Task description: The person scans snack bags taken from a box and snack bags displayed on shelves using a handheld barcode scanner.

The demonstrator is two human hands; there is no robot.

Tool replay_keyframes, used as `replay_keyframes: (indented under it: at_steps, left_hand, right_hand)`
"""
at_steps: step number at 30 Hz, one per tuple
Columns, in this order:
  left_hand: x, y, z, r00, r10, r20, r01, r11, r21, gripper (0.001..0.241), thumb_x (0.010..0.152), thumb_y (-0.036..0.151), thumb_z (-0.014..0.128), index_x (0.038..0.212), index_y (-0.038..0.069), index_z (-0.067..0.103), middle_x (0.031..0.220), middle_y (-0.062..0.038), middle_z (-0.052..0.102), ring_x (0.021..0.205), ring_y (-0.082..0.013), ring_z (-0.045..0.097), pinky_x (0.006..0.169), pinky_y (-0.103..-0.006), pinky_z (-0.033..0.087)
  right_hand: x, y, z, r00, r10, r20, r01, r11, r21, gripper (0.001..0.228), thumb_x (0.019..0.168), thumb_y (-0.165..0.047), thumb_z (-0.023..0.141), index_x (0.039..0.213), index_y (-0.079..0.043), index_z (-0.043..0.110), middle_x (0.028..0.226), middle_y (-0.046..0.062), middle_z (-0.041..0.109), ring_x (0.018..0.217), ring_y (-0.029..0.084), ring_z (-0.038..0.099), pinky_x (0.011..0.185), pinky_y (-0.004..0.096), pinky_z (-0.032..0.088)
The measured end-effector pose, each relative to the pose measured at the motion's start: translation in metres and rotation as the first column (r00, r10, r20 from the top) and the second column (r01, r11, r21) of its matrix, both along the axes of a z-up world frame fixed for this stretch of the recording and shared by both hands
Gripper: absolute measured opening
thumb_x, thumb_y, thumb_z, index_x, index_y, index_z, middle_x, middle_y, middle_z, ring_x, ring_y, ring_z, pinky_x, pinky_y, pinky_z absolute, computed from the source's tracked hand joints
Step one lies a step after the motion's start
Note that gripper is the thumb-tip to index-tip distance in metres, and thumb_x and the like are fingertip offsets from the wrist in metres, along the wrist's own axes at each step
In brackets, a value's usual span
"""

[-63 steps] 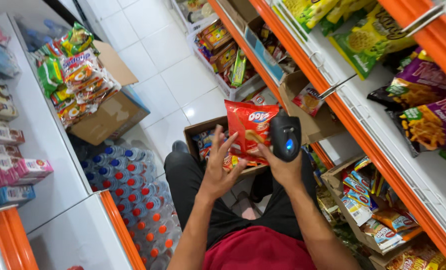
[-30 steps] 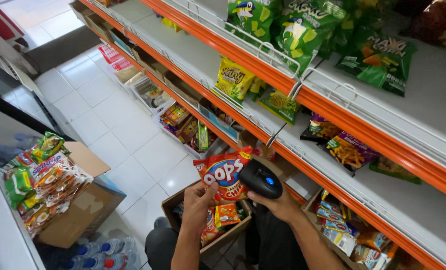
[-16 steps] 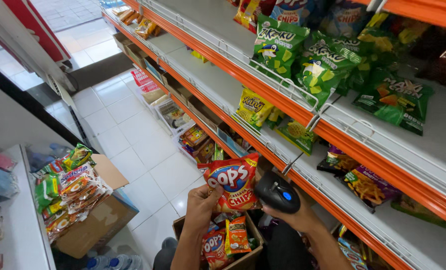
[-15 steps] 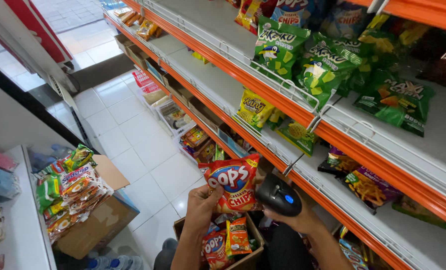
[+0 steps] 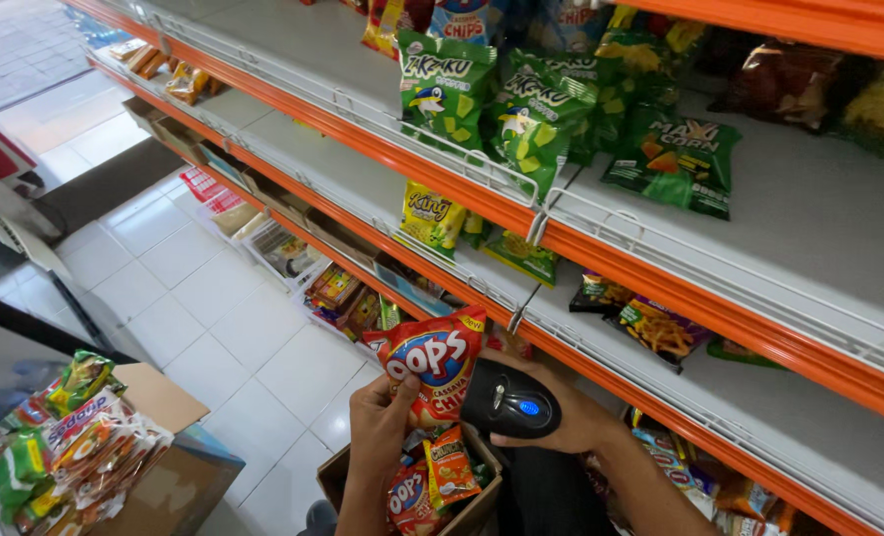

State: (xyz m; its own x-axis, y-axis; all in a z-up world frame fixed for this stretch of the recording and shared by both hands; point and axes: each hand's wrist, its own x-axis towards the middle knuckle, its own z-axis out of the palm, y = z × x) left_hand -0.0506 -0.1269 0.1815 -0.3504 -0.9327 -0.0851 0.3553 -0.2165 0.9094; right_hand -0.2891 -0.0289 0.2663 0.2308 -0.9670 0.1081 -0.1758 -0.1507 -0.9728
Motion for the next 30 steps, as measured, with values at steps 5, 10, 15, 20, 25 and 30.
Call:
replay_keyframes:
  at_steps: [5, 10, 15, 20, 25, 30]
  left_hand:
    - [-0.013, -0.011, 0.032, 0.995, -0.013, 0.1, 0.03, 0.985, -0.168, 0.037, 0.096, 0.016, 0.066, 0.127, -0.003, 0.068, 0.099, -0.012, 0.076, 0.081, -0.0146, 0.07, 0.066, -0.0308, 0.062]
    - [-0.019, -0.028, 0.091, 0.992, 0.062, 0.107, -0.003, 0.881, -0.474, 0.065, 0.09, 0.015, 0.072, 0.148, 0.007, 0.044, 0.137, -0.011, 0.062, 0.118, -0.0177, 0.064, 0.092, -0.0304, 0.057]
    - [-0.024, -0.058, 0.14, 0.869, 0.432, 0.241, -0.127, 0.665, -0.736, 0.06, 0.086, 0.016, 0.078, 0.141, 0.006, 0.055, 0.136, -0.015, 0.056, 0.12, -0.0222, 0.063, 0.092, -0.0317, 0.061]
    - [-0.036, -0.127, 0.179, 0.83, 0.551, 0.087, -0.224, 0.472, -0.853, 0.053, 0.095, 0.012, 0.075, 0.144, 0.004, 0.056, 0.132, -0.016, 0.06, 0.124, -0.0217, 0.062, 0.095, -0.0329, 0.061]
    - [-0.041, -0.209, 0.209, 0.877, 0.471, 0.094, -0.233, 0.588, -0.775, 0.064, 0.091, 0.017, 0.074, 0.147, 0.004, 0.046, 0.124, -0.014, 0.065, 0.108, -0.0172, 0.065, 0.081, -0.0315, 0.061]
    - [-0.04, -0.266, 0.211, 0.891, 0.424, 0.164, -0.157, 0.625, -0.764, 0.051, 0.094, 0.021, 0.076, 0.139, 0.003, 0.06, 0.101, -0.012, 0.074, 0.092, -0.0151, 0.069, 0.08, -0.0324, 0.063]
  right_hand:
    - [-0.001, -0.004, 0.028, 0.988, 0.017, -0.152, -0.082, 0.898, -0.432, 0.075, 0.08, -0.005, 0.085, 0.145, 0.005, 0.049, 0.143, 0.017, 0.057, 0.126, 0.023, 0.055, 0.106, 0.037, 0.042]
    - [-0.012, -0.031, 0.028, 0.969, -0.176, 0.174, 0.193, 0.978, -0.082, 0.066, 0.079, -0.009, 0.084, 0.139, -0.005, 0.057, 0.12, 0.003, 0.072, 0.107, 0.011, 0.067, 0.096, 0.03, 0.054]
    - [-0.007, -0.081, 0.063, 0.952, -0.298, 0.071, 0.299, 0.954, -0.007, 0.053, 0.078, -0.015, 0.087, 0.126, -0.004, 0.068, 0.107, 0.005, 0.076, 0.093, 0.013, 0.068, 0.083, 0.034, 0.057]
    - [0.02, -0.155, 0.111, 0.952, -0.293, 0.09, 0.306, 0.917, -0.254, 0.053, 0.08, -0.022, 0.084, 0.128, -0.008, 0.065, 0.114, 0.0, 0.075, 0.101, 0.008, 0.068, 0.091, 0.029, 0.055]
    - [0.03, -0.215, 0.148, 0.905, -0.399, -0.146, 0.39, 0.917, -0.086, 0.044, 0.09, -0.026, 0.084, 0.13, -0.009, 0.076, 0.095, 0.013, 0.07, 0.077, 0.019, 0.054, 0.07, 0.037, 0.046]
    - [0.031, -0.266, 0.149, 0.944, -0.315, 0.101, 0.331, 0.909, -0.255, 0.043, 0.085, -0.028, 0.081, 0.123, -0.01, 0.072, 0.103, -0.002, 0.074, 0.089, 0.006, 0.063, 0.077, 0.027, 0.053]
